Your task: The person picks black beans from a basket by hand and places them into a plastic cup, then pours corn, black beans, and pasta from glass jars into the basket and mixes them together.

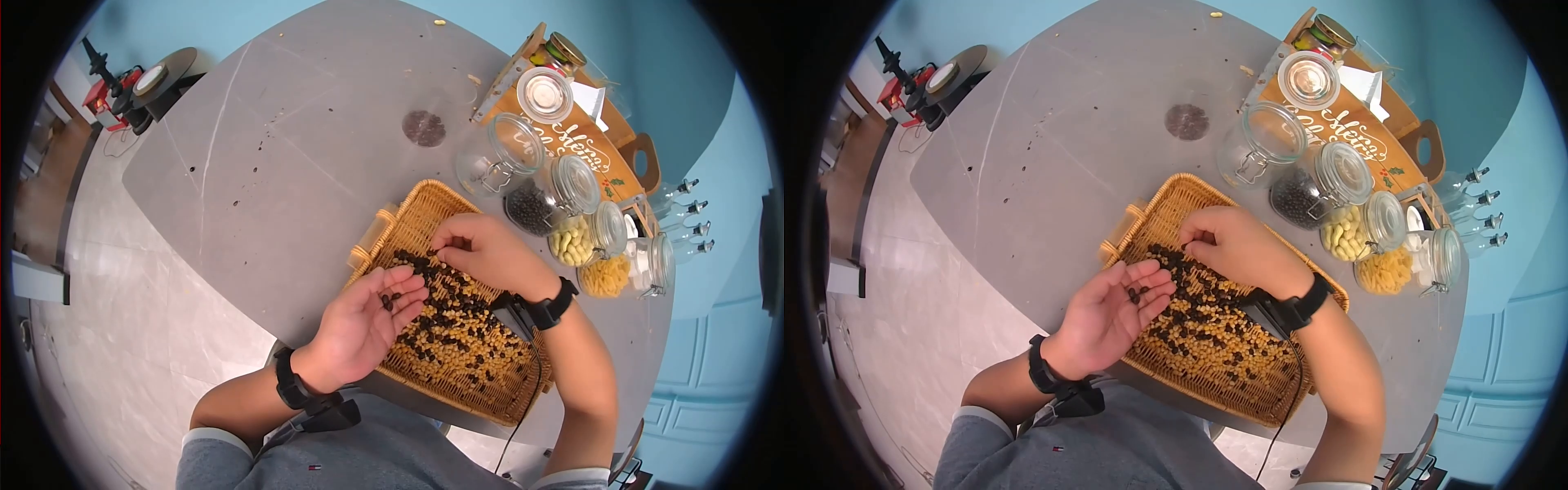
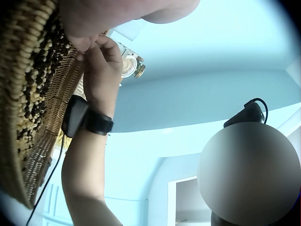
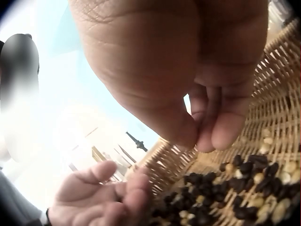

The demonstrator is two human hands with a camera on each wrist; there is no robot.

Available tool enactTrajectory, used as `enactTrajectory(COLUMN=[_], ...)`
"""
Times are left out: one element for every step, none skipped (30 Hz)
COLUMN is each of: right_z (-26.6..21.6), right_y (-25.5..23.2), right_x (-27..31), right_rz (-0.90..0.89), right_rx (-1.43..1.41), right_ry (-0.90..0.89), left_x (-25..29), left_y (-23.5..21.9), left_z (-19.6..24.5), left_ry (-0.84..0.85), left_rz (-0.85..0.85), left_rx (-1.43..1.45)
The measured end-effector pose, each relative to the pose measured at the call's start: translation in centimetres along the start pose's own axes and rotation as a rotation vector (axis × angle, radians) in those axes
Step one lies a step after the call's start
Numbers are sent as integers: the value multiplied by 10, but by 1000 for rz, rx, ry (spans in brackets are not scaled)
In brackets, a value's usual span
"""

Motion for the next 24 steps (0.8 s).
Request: enactTrajectory(right_z=[3,-7,-19,-26,-27,-31,-34,-31,-35,-42,-44,-45,-44,-45,-44,-44,-44,-43,-42,-43,-41,-38,-38,-38], right_y=[0,-1,2,7,10,15,19,22,24,25,26,27,27,27,27,26,26,26,26,25,25,25,25,26], right_x=[4,6,9,11,12,13,13,12,11,11,11,11,12,12,12,12,13,14,14,15,16,16,17,17], right_rz=[-14,-14,-62,-109,-109,-130,-153,-155,-145,-134,-135,-137,-138,-139,-131,-123,-123,-121,-119,-119,-121,-123,-123,-119], right_rx=[-149,-149,-175,-201,-202,-251,-299,-302,-215,-126,-127,-141,-155,-154,-126,-97,-96,-138,-180,-180,-199,-219,-219,-232], right_ry=[105,107,113,120,123,100,75,75,-51,-178,-179,-136,-93,-93,-85,-76,-75,-66,-56,-56,-8,40,40,38], left_x=[-1,-2,-3,-4,-5,-5,-5,-5,-4,-4,-5,-5,-5,-4,-4,-4,-4,-5,-5,-4,-4,-4,-4,-3], left_y=[0,0,0,0,2,4,5,6,6,4,4,4,5,6,7,6,6,6,7,7,7,8,8,9], left_z=[0,0,-2,-2,-2,-1,-1,-1,0,0,0,0,0,0,0,0,0,-1,-1,-1,0,0,0,0], left_ry=[0,0,-2,-7,-1,7,7,8,10,12,12,13,14,11,8,7,5,3,3,3,4,5,4,3], left_rz=[0,0,0,1,-35,-70,-68,-61,-54,-51,-70,-90,-89,-87,-85,-85,-93,-100,-100,-98,-96,-95,-104,-113], left_rx=[0,-2,-3,-3,-3,-3,-2,-1,-1,-1,4,9,10,5,1,2,4,6,6,0,-6,-5,-2,1])
Point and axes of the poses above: each hand's wrist, its own x-axis away from the middle knuckle, its own y-axis out of the palm, z = x × y, the point moved 8 cm from there along -x, towards the middle knuckle
